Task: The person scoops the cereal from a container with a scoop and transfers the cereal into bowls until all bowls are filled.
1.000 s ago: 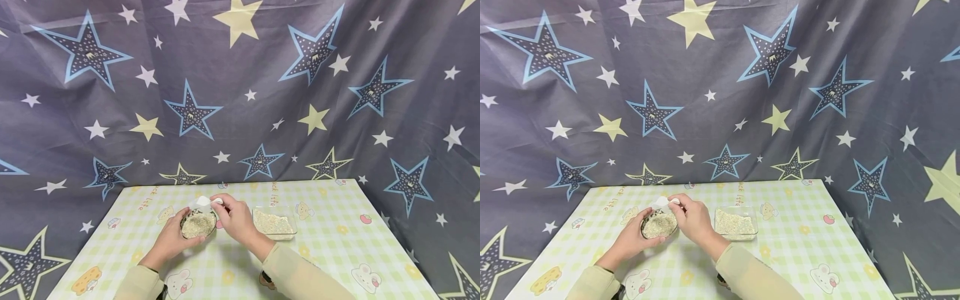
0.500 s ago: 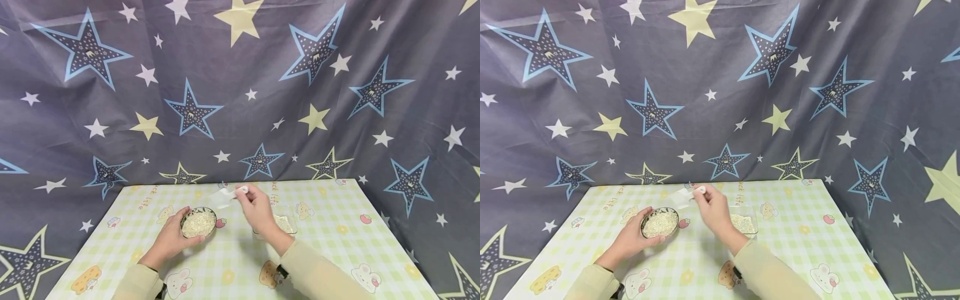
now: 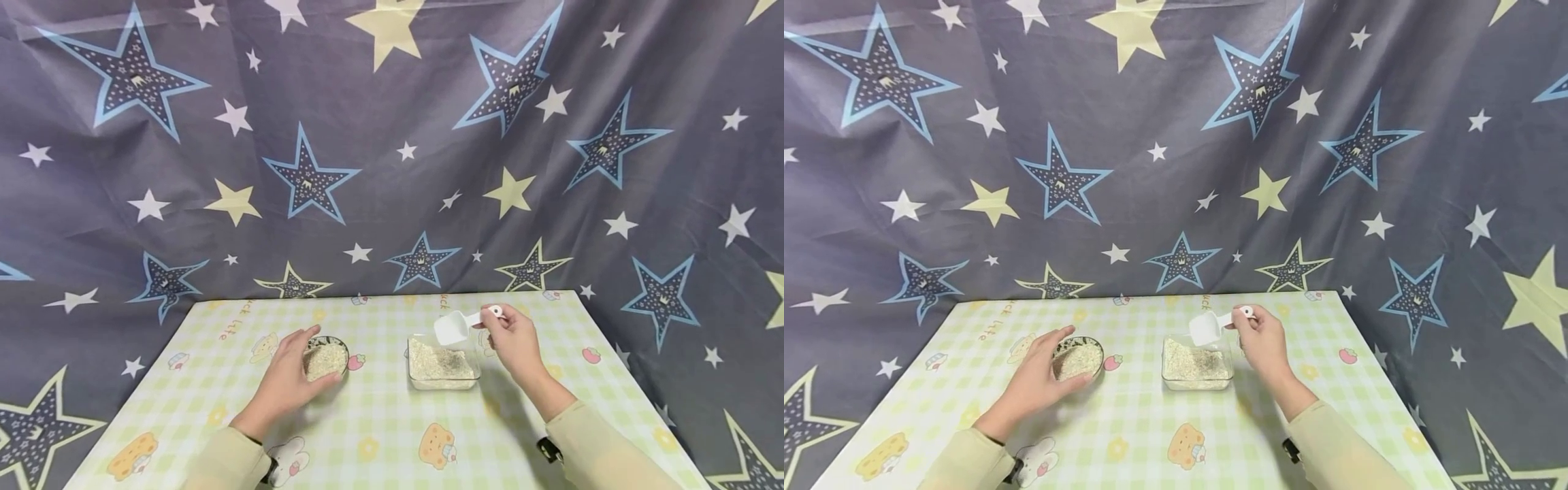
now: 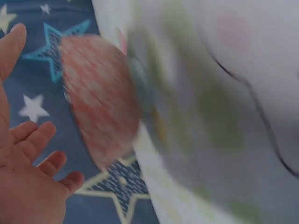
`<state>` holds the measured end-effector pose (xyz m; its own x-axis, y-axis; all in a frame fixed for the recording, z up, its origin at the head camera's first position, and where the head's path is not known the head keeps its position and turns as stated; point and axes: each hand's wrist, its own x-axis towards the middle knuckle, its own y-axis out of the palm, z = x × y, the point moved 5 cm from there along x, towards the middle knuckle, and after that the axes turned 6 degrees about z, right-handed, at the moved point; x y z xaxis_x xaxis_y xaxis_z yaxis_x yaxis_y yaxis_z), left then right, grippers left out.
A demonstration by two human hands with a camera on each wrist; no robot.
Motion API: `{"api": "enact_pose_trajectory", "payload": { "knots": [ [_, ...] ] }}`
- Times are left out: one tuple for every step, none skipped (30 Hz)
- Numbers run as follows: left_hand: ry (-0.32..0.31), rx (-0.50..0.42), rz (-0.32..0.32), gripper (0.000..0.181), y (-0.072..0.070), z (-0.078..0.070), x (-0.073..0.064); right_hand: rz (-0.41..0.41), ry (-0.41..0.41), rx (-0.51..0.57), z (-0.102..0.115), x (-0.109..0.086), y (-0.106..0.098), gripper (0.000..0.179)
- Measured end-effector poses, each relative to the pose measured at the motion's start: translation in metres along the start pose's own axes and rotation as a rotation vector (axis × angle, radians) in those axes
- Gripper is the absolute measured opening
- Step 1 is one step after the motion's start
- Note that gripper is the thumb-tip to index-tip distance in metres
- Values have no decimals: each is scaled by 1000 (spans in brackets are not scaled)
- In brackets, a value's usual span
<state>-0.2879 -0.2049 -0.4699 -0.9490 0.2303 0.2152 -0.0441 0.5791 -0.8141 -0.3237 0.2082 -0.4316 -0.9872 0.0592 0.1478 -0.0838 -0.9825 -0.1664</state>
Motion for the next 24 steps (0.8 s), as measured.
{"api": "enact_pose_trajectory", "payload": {
  "knots": [
    [14, -6, -2, 105, 0, -7, 2, 5, 8, -13, -3, -1, -3, 25],
    [27, -14, -1, 104, 1, -14, 4, 10, 15, -24, -5, -2, -6, 25],
    [39, -22, 1, 103, 2, -21, 6, 15, 22, -34, -7, -3, -8, 26],
    [46, -33, 12, 102, 4, -28, 8, 20, 28, -42, -9, -3, -9, 27],
    [56, -36, 26, 101, 6, -34, 10, 26, 36, -51, -11, -4, -10, 27],
    [61, -44, 40, 100, 9, -40, 11, 31, 41, -59, -13, -4, -10, 27],
    [66, -46, 55, 99, 12, -46, 13, 35, 45, -65, -14, -5, -10, 27],
    [66, -53, 75, 98, 16, -51, 14, 39, 47, -70, -16, -5, -9, 27],
    [66, -59, 91, 97, 20, -56, 15, 42, 48, -77, -17, -5, -8, 26],
    [67, -65, 103, 97, 24, -61, 16, 45, 46, -84, -18, -5, -7, 26],
    [70, -66, 112, 96, 28, -65, 17, 47, 44, -93, -20, -5, -5, 26],
    [73, -71, 120, 95, 32, -69, 18, 50, 40, -104, -21, -5, -3, 25],
    [78, -70, 126, 94, 36, -73, 19, 51, 35, -112, -22, -5, -2, 25],
    [84, -71, 129, 93, 40, -77, 20, 55, 30, -121, -23, -4, 0, 25],
    [95, -70, 131, 93, 45, -80, 21, 57, 26, -132, -24, -4, 2, 24],
    [110, -71, 134, 92, 49, -84, 22, 60, 23, -146, -25, -3, 4, 24],
    [120, -72, 146, 92, 54, -86, 23, 63, 22, -157, -26, -4, 5, 24],
    [132, -72, 154, 91, 59, -89, 24, 65, 19, -167, -27, -4, 5, 24],
    [138, -71, 163, 91, 64, -91, 25, 66, 18, -177, -27, -4, 6, 24],
    [143, -75, 175, 90, 68, -93, 26, 69, 17, -190, -28, -4, 6, 24],
    [142, -82, 190, 89, 73, -95, 28, 69, 18, -202, -29, -5, 6, 23],
    [139, -88, 201, 89, 78, -96, 29, 70, 18, -210, -30, -5, 6, 23],
    [130, -91, 213, 89, 82, -96, 32, 69, 16, -214, -31, -5, 6, 23],
    [127, -94, 217, 88, 85, -96, 34, 70, 11, -218, -31, -5, 6, 22]
  ]
}}
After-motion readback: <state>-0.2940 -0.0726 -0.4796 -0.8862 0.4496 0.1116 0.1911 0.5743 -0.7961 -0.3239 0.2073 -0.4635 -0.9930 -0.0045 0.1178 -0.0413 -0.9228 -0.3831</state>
